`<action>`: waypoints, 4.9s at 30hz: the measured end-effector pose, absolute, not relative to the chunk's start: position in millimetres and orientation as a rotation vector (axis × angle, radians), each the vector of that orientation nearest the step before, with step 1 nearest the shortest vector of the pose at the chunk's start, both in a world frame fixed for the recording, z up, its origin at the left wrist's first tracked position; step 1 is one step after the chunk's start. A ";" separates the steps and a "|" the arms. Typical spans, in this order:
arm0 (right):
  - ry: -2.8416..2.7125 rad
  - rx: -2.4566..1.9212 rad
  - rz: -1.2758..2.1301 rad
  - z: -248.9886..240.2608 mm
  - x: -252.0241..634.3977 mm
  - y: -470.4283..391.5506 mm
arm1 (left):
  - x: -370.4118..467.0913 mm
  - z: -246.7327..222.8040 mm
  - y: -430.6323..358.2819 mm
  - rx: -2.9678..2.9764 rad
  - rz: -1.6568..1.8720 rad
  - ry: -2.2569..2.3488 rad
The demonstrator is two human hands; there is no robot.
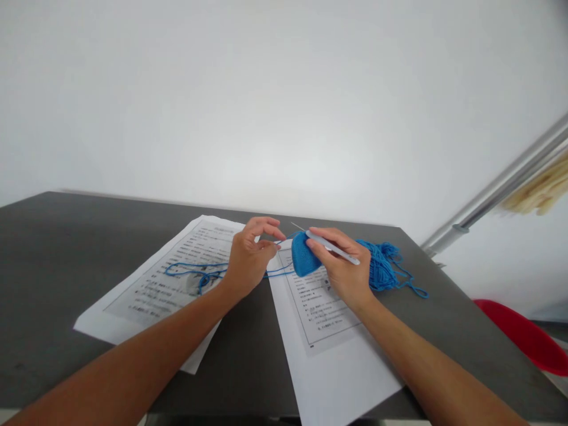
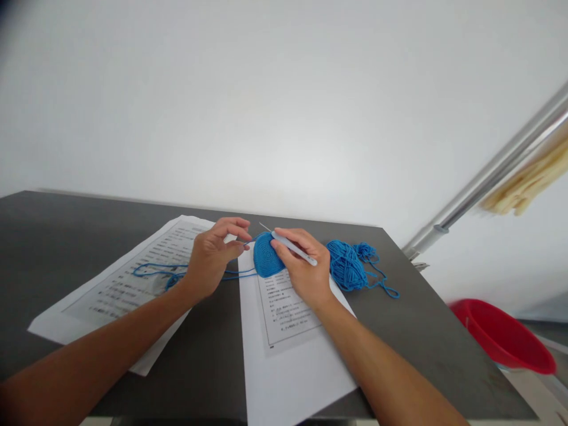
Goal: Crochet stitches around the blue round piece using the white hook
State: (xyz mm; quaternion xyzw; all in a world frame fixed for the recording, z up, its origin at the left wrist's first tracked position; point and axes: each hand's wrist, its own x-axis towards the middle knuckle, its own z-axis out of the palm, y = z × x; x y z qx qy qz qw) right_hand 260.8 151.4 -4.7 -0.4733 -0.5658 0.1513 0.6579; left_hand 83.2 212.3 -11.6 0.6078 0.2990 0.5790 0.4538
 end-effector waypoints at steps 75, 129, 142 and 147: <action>-1.231 -1.032 0.523 -16.2 270.4 144.7 | 88.2 15.8 209.2 0.841 1.300 0.639; -1.184 -1.042 0.781 -20.1 244.9 127.2 | 85.4 -2.6 161.1 0.757 0.943 0.904; -1.172 -0.979 0.679 -7.8 247.0 125.3 | 83.2 0.6 166.2 0.786 0.965 0.961; -1.223 -0.956 0.597 -10.0 251.5 123.3 | 83.6 -0.6 165.6 0.817 0.989 0.980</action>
